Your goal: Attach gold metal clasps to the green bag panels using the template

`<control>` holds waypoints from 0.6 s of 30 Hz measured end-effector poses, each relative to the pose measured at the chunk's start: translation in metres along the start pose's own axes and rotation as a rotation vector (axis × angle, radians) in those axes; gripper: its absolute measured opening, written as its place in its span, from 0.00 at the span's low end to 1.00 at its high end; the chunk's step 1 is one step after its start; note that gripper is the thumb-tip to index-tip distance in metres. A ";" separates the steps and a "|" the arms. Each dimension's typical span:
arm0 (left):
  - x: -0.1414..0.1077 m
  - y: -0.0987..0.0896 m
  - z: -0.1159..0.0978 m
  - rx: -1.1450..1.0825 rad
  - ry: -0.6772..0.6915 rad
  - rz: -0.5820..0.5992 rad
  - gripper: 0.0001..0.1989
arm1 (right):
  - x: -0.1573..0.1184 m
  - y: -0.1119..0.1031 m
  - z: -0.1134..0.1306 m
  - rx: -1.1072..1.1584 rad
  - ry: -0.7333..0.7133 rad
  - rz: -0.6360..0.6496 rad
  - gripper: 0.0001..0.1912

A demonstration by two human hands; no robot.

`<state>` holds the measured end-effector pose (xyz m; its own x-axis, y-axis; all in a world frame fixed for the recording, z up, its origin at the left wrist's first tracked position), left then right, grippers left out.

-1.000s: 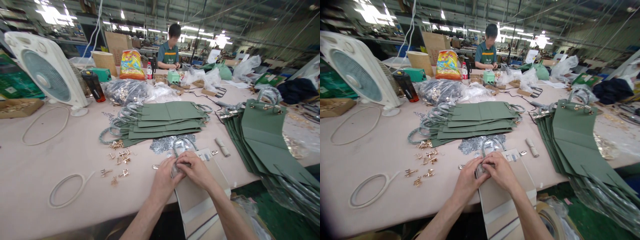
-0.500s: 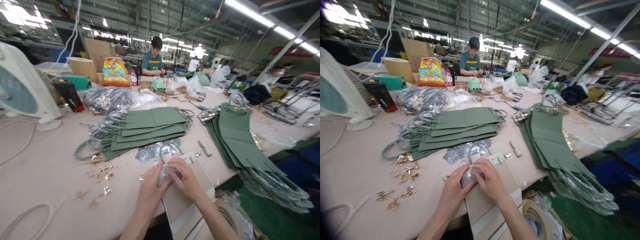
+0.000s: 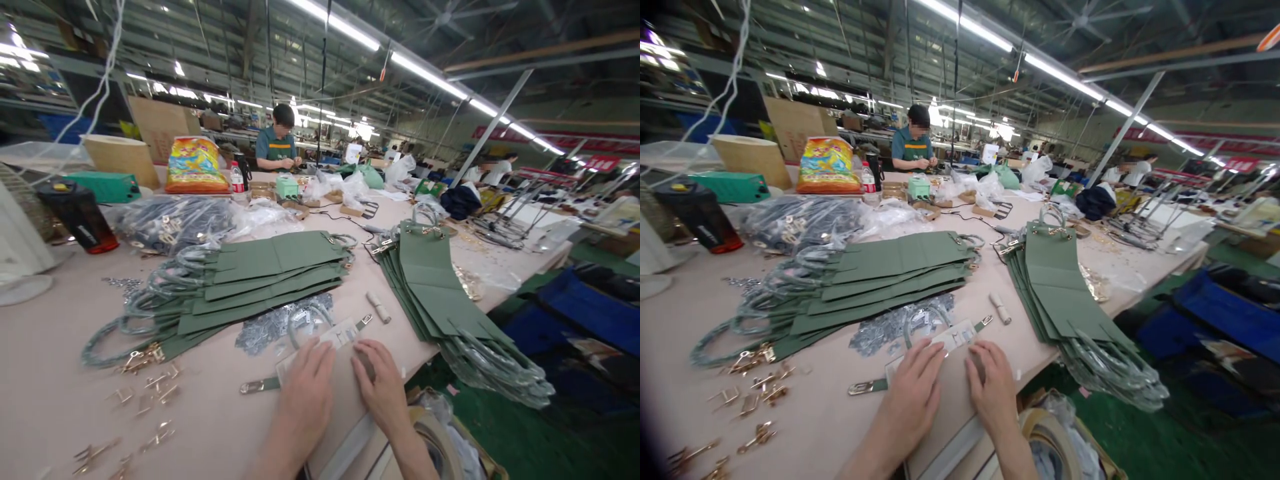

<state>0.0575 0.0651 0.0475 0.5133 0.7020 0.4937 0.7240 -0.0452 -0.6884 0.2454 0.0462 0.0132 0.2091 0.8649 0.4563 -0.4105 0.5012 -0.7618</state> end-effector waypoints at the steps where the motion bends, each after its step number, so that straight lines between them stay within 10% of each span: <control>1: 0.009 0.009 -0.006 -0.005 0.001 0.043 0.31 | 0.000 0.001 0.001 0.000 -0.001 0.001 0.12; 12: 0.047 0.043 -0.007 0.044 -0.140 0.096 0.26 | 0.006 0.003 -0.019 0.175 0.031 0.067 0.15; 18: 0.053 0.040 -0.009 0.057 -0.137 0.104 0.23 | 0.067 -0.020 -0.072 0.213 0.258 -0.105 0.22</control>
Point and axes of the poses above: each hand's wrist, its own x-axis towards the middle knuckle, its own y-axis out of the palm, z = x × y, the point moved 8 cm from there along x, towards the middle knuckle, and after that the axes turned 12 degrees about -x, right-handed, at the moved point
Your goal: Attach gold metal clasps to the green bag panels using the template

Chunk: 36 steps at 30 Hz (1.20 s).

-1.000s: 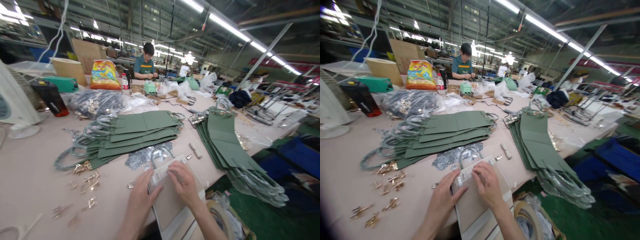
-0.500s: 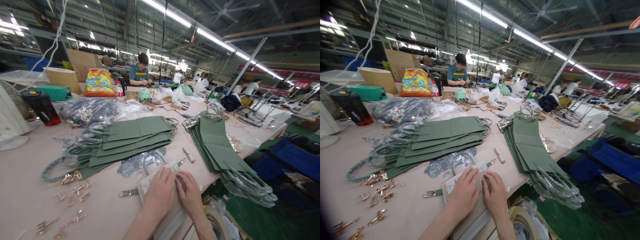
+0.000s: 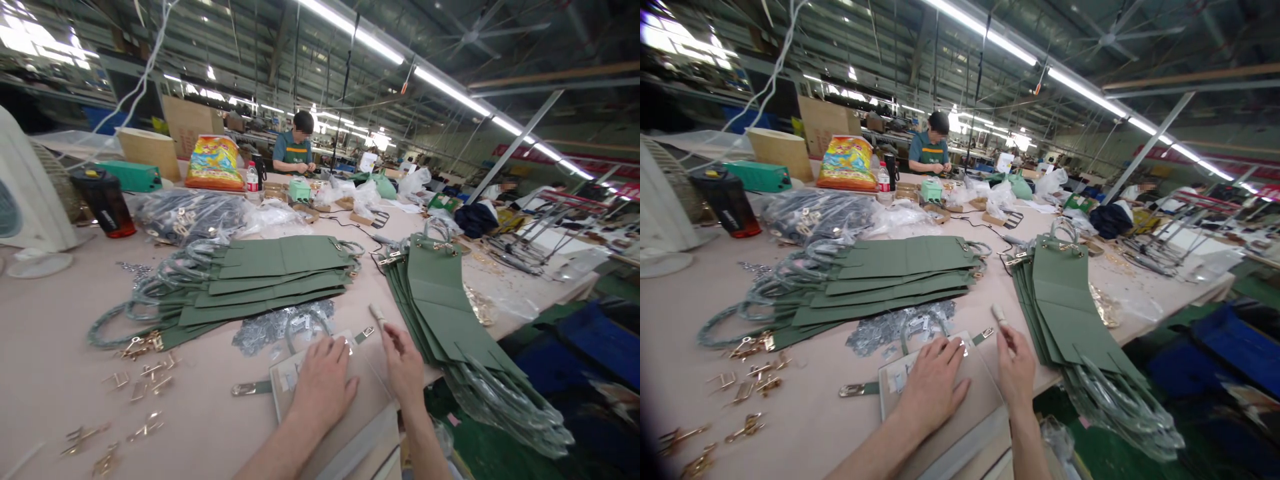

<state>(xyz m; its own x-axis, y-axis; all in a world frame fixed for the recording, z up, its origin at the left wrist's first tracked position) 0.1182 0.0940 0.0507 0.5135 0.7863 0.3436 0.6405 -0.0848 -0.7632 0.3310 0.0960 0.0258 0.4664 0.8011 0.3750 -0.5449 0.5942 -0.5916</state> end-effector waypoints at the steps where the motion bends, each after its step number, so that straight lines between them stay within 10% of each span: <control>1: 0.000 0.001 0.000 -0.002 0.009 -0.004 0.23 | 0.015 0.001 -0.003 -0.021 -0.001 -0.030 0.24; 11: 0.000 0.006 0.005 0.009 0.004 -0.017 0.25 | 0.075 0.044 -0.027 -0.069 0.028 -0.071 0.31; 21: 0.000 0.004 0.005 -0.013 -0.001 -0.004 0.23 | 0.030 0.039 0.010 0.911 0.190 0.077 0.25; 36: 0.000 0.000 0.003 0.008 -0.035 0.053 0.23 | -0.005 0.047 0.048 1.236 0.149 -0.137 0.20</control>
Point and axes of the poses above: each hand's wrist, its own x-axis towards the middle knuckle, its own y-axis out of the palm, z = x × y, the point moved 8 cm from there along x, towards the middle knuckle, and after that the axes turned 12 degrees about -x, right-handed, at the moved point
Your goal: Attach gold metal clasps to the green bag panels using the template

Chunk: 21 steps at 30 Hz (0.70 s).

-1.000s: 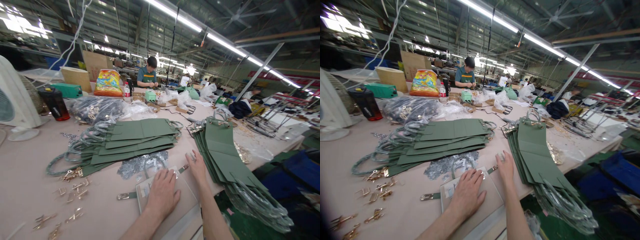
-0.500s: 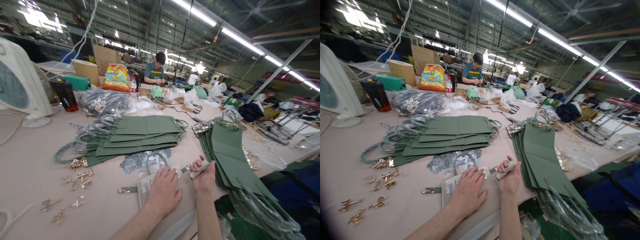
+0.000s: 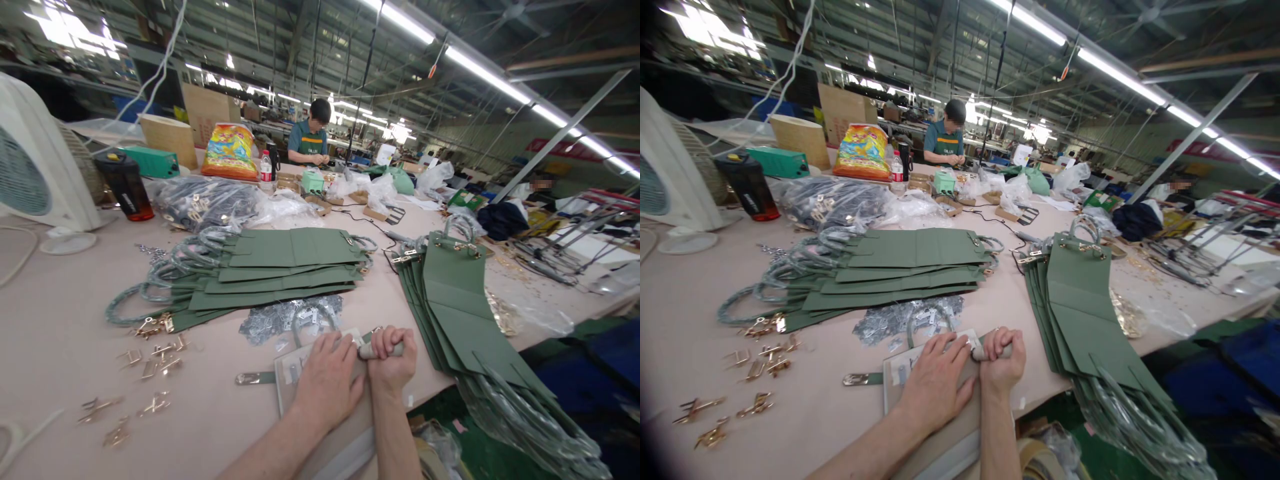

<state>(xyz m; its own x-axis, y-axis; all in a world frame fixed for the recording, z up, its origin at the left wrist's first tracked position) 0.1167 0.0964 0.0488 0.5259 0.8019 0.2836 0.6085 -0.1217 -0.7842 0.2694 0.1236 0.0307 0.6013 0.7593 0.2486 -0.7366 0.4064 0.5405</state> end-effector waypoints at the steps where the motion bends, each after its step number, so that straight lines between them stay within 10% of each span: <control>1: 0.000 0.000 0.000 -0.004 0.001 0.002 0.23 | -0.001 0.001 0.000 -0.008 -0.007 0.004 0.20; 21: 0.009 -0.002 0.012 -0.044 -0.075 0.016 0.23 | 0.012 0.046 -0.027 -0.567 0.028 0.299 0.24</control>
Point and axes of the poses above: each hand's wrist, its own x-axis towards the middle knuckle, its own y-axis out of the palm, z = x × y, the point moved 8 cm from there along x, towards the middle knuckle, and after that the axes turned 12 degrees about -x, right-handed, at the moved point
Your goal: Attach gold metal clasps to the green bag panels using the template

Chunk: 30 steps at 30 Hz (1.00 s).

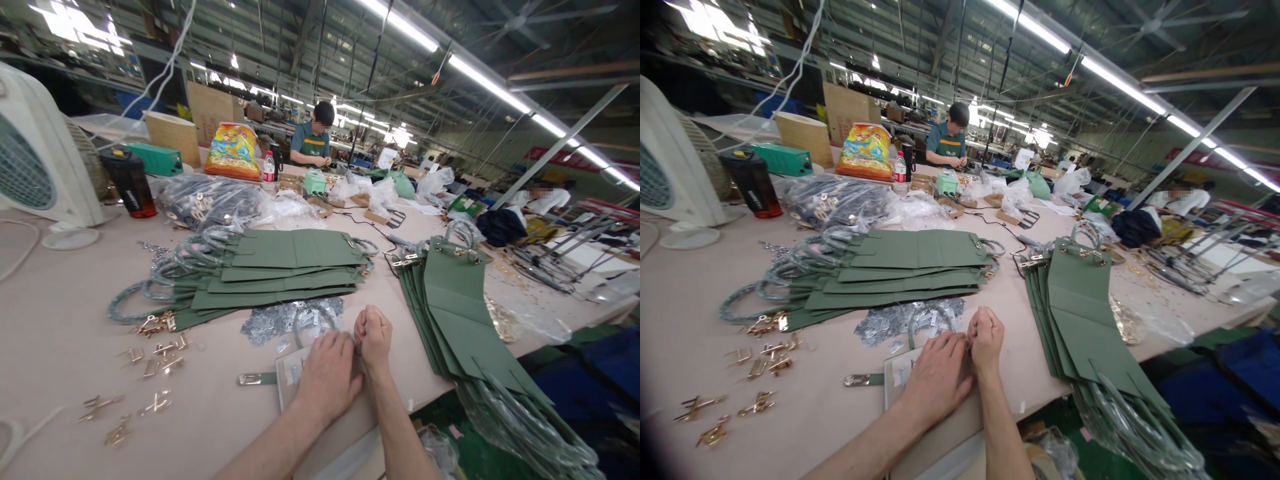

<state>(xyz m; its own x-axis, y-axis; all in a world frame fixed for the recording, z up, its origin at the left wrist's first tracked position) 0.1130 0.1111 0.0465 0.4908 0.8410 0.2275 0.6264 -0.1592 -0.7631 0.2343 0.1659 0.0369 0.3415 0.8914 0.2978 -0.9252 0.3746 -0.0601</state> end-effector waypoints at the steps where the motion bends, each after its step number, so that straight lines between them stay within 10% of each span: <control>1: 0.003 -0.002 0.003 0.011 -0.026 -0.009 0.24 | 0.001 0.002 0.001 -0.040 -0.011 0.009 0.24; 15: 0.013 0.002 0.010 0.040 -0.123 0.020 0.30 | 0.017 -0.029 0.009 0.321 0.118 -0.139 0.21; 30: 0.013 0.002 0.010 0.059 -0.135 -0.002 0.26 | 0.021 0.021 -0.007 0.077 0.191 0.182 0.25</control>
<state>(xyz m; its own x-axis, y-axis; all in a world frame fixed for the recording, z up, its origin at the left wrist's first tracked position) 0.1142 0.1275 0.0420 0.4015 0.9037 0.1486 0.5884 -0.1303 -0.7980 0.2231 0.1943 0.0353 0.1866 0.9769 0.1036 -0.9816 0.1898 -0.0211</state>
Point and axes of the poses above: each hand's wrist, its own x-axis towards the middle knuckle, its own y-axis out of the palm, z = x × y, the point moved 8 cm from there along x, towards the middle knuckle, and after that the axes turned 12 degrees about -x, right-handed, at the moved point
